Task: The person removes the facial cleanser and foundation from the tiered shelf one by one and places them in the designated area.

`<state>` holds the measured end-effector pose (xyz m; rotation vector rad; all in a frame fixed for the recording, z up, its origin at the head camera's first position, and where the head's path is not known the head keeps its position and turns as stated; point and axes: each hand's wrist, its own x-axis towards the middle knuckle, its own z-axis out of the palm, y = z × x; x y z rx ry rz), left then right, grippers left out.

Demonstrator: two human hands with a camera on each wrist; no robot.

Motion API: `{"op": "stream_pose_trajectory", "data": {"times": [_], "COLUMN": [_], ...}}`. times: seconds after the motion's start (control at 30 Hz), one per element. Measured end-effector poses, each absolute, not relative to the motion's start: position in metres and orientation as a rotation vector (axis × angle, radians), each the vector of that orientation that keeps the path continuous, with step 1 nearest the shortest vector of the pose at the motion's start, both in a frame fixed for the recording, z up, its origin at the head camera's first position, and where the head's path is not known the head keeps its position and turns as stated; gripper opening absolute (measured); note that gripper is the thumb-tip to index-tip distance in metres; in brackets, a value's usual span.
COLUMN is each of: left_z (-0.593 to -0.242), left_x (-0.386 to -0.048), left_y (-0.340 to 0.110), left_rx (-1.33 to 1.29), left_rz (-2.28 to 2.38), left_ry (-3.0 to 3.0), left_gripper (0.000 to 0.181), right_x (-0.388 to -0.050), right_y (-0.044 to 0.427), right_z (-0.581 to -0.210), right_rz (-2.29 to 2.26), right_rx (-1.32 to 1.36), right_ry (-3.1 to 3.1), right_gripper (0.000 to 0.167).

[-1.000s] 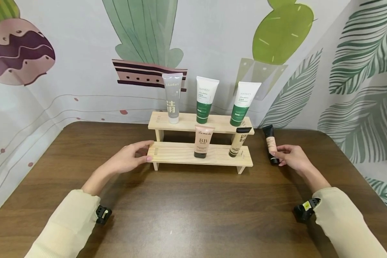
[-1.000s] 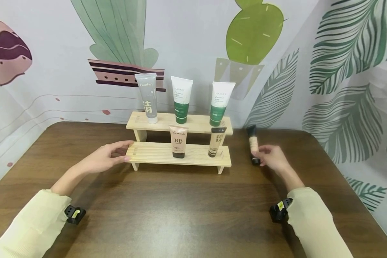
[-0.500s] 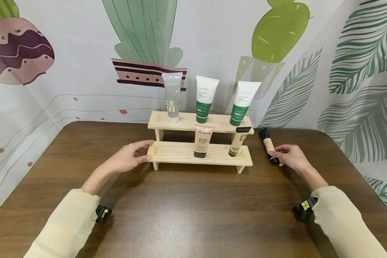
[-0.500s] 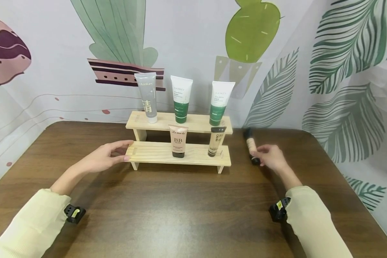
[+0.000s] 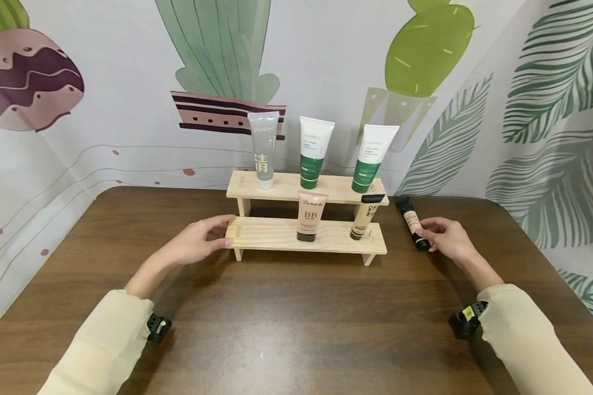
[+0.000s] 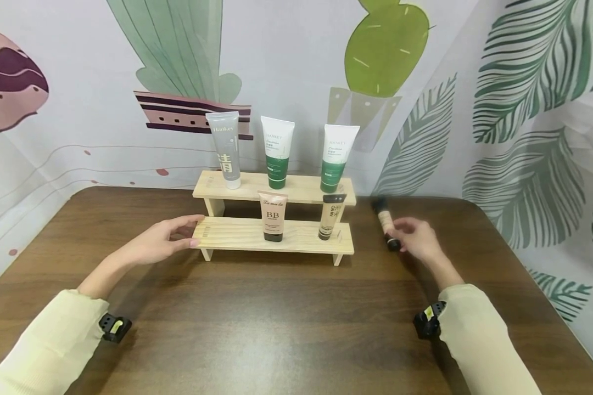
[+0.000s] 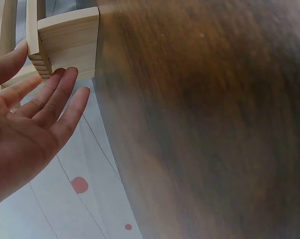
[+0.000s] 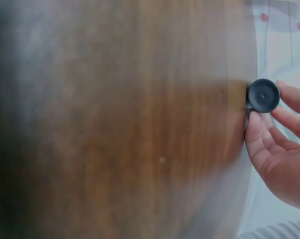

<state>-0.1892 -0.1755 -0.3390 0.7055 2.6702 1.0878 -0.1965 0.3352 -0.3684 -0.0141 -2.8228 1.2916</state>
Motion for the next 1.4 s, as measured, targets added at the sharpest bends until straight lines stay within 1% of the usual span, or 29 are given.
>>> {"op": "stream_pose_trajectory", "data": {"times": [0.5, 0.73, 1.4], "left_z": [-0.339, -0.339, -0.34], "left_x": [-0.191, -0.191, -0.19], "left_y": [-0.174, -0.174, -0.176], "left_rx": [0.709, 0.715, 0.706], "left_rz": [1.104, 1.092, 1.094], "left_ry": [2.654, 2.661, 2.664], "left_gripper": [0.053, 0.053, 0.053], "right_x": [-0.2, -0.196, -0.177], "right_y": [0.335, 0.336, 0.339], "right_z": [-0.363, -0.359, -0.338], "right_rz": [1.3, 1.286, 1.217], "right_rx": [0.011, 0.037, 0.19], "right_ry": [-2.851, -2.9, -2.989], "right_gripper": [0.04, 0.046, 0.052]}}
